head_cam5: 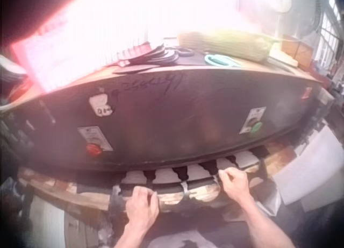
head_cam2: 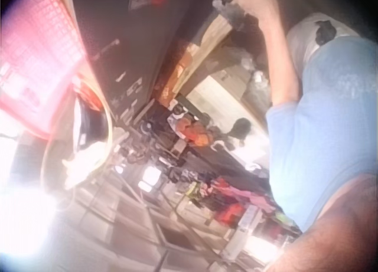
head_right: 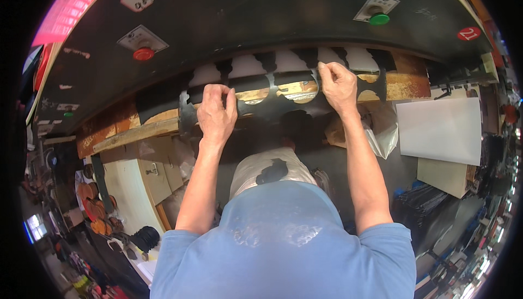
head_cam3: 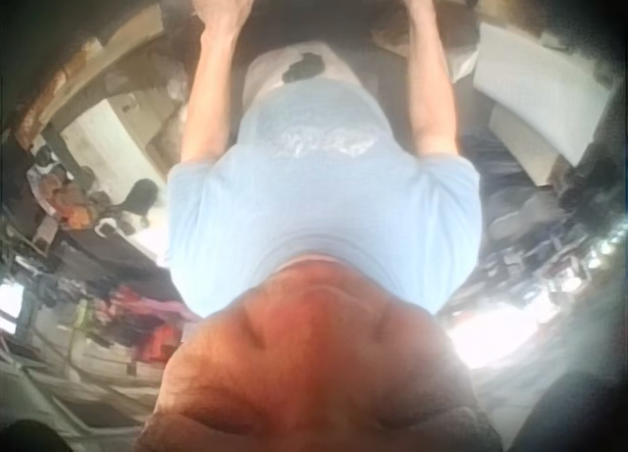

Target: The person places a black sheet onto a die-cutting machine, presses a button to cut out multiple white shapes, removes the cut pieces, and discards the surrounding black material. This cycle is repeated several times.

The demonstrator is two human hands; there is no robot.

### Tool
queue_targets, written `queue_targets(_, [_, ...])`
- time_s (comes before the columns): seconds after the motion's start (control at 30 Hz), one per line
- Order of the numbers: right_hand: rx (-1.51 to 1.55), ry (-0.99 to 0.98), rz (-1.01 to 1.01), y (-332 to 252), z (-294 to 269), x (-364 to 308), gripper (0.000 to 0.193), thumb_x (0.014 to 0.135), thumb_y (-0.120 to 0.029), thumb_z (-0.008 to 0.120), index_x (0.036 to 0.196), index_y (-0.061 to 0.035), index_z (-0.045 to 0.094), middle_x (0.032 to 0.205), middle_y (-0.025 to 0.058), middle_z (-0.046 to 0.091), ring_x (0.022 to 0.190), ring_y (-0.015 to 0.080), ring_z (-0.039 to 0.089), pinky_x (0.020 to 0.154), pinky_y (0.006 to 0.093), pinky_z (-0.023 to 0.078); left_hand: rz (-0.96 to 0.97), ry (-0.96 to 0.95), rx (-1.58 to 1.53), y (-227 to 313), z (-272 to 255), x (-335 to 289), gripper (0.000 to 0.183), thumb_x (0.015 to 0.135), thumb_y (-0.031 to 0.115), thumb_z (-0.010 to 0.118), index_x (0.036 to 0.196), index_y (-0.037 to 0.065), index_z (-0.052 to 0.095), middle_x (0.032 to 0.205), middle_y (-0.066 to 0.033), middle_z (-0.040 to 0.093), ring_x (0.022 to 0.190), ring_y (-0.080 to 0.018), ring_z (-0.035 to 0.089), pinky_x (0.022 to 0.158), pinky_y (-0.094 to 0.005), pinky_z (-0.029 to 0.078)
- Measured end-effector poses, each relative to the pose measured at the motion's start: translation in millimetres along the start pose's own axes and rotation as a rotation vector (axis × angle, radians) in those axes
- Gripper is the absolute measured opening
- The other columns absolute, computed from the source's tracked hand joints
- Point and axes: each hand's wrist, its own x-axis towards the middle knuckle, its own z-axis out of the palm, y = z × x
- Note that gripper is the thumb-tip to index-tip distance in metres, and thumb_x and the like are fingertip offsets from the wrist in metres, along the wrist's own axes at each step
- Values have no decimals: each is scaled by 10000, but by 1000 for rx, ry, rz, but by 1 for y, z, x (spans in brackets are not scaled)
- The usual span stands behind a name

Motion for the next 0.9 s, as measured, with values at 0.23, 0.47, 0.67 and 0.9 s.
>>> queue_targets(0.23, [248, 19, 321, 5, -7, 12, 310, 1070, -276, 710, 890, -29, 758, 644, -95, 498, 590, 4, 403, 533, 221, 301, -18, 14, -50, -4, 0, -3, 116, 949, 92, 752, 953, 28, 655, 982, -133, 647, 828, -386, 682, 726, -482, 546])
queue_targets(0.47, [224, -144, -19, -52, 73, 37, 224, 989, -200, 782, 1093, -6, 745, 997, 45, 699, 877, 143, 668, 835, 287, 555, -54, -216, -130, -4, -22, 12, 113, 933, 22, 747, 954, 31, 637, 930, -135, 646, 740, -335, 667, 641, -433, 530])
queue_targets(0.67, [52, -359, -161, -111, 188, 95, 805, 796, -431, 889, 1446, -44, 611, 1410, 356, 537, 1274, 501, 566, 1089, 538, 489, -144, -97, -194, -46, -38, 89, 318, 1006, 40, 628, 1317, -1, 683, 1280, -222, 728, 1168, -400, 715, 1003, -447, 568])
queue_targets(0.9, [-56, -246, -255, -120, 237, 92, 682, 731, -217, 845, 1365, -25, 681, 1515, 305, 522, 1357, 567, 466, 1170, 614, 427, -120, -58, 15, -81, 10, 127, 505, 1021, 7, 590, 1523, -3, 536, 1516, -278, 589, 1436, -447, 546, 1164, -484, 475])
